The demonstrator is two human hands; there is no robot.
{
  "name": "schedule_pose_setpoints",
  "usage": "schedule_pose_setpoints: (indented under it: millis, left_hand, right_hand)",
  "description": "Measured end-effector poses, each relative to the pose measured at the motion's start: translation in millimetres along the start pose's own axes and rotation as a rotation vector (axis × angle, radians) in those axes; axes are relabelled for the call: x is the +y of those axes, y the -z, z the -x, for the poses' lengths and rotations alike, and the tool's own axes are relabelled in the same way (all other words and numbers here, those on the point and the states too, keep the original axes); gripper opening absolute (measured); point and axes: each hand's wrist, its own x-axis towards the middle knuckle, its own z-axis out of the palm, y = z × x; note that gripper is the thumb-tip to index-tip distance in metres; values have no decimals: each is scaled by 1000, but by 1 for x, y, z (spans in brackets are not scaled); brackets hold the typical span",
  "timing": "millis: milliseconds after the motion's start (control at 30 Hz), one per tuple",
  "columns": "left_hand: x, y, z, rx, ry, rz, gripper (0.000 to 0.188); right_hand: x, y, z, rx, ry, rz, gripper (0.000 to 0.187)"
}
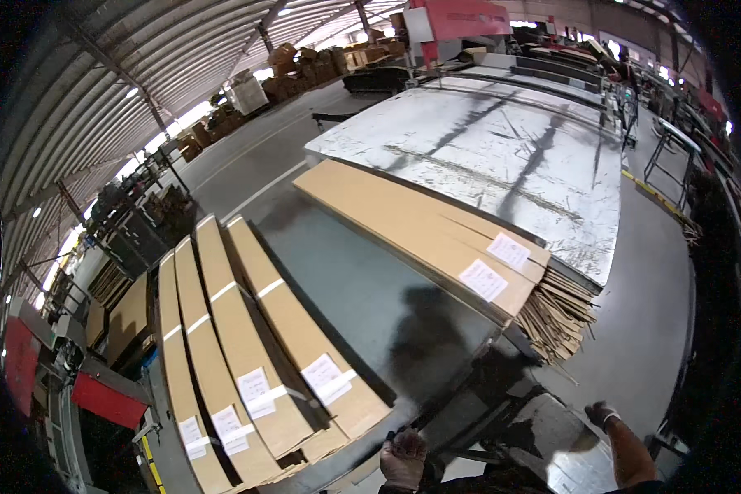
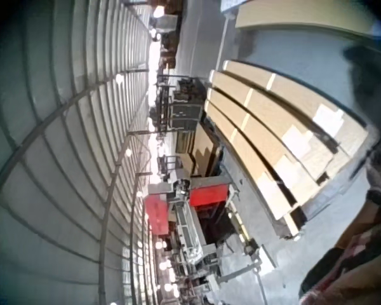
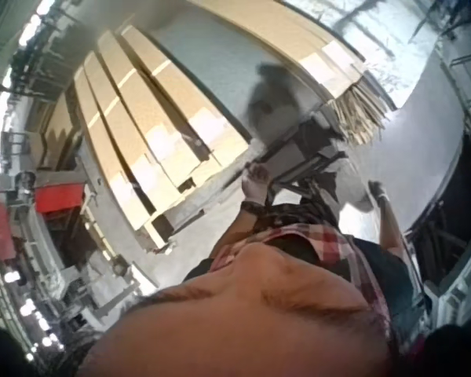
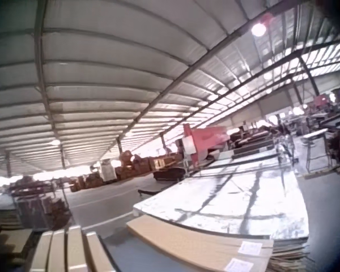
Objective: Applying tape to bundles of wooden strips in a manufacturing facility.
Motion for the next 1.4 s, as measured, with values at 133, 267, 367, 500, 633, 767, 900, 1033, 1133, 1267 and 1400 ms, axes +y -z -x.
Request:
schedule_pose_setpoints:
  millis: [133,267,367,500,633,767,900,1033,1133,1267,1400]
  left_hand:
    - [-102,-14,-10,270,205,-601,33]
    - [-156,-102,-97,-227,-113,-1471,21]
    - [-183,-164,-196,-601,-988,-2230,31]
    - [-190,-155,-292,-469,-919,-3007,59]
    - [-214,-167,-319,-280,-1048,-3156,56]
    - [-238,-223,-365,-679,-900,-2973,37]
    - [-254,-210,-395,-464,-370,-3247,22]
    - [-232,-223,-386,-536,-226,-3139,28]
    - [-219,-211,-327,-251,-1323,-2642,60]
    - [-207,-133,-250,369,-719,-1909,67]
    - [-207,-98,-253,395,-183,-1168,49]
  right_hand:
    - [33,29,31,-540,-40,159,33]
    - [38,62,-13,-621,6,206,38]
    - [38,90,-50,-625,150,407,41]
    - [-100,157,-70,33,-215,-621,29]
    - [-245,162,-107,57,439,-1232,20]
    - [-383,164,-134,-368,-48,-1713,46]
    - [-394,112,-156,-549,-139,-2030,41]
    - [-380,82,-136,-522,-73,-1961,44]
    - [-343,81,-116,-505,-77,-1832,44]
    - [-304,120,-155,-511,47,-1370,49]
    - [-332,155,-221,-972,301,-709,50]
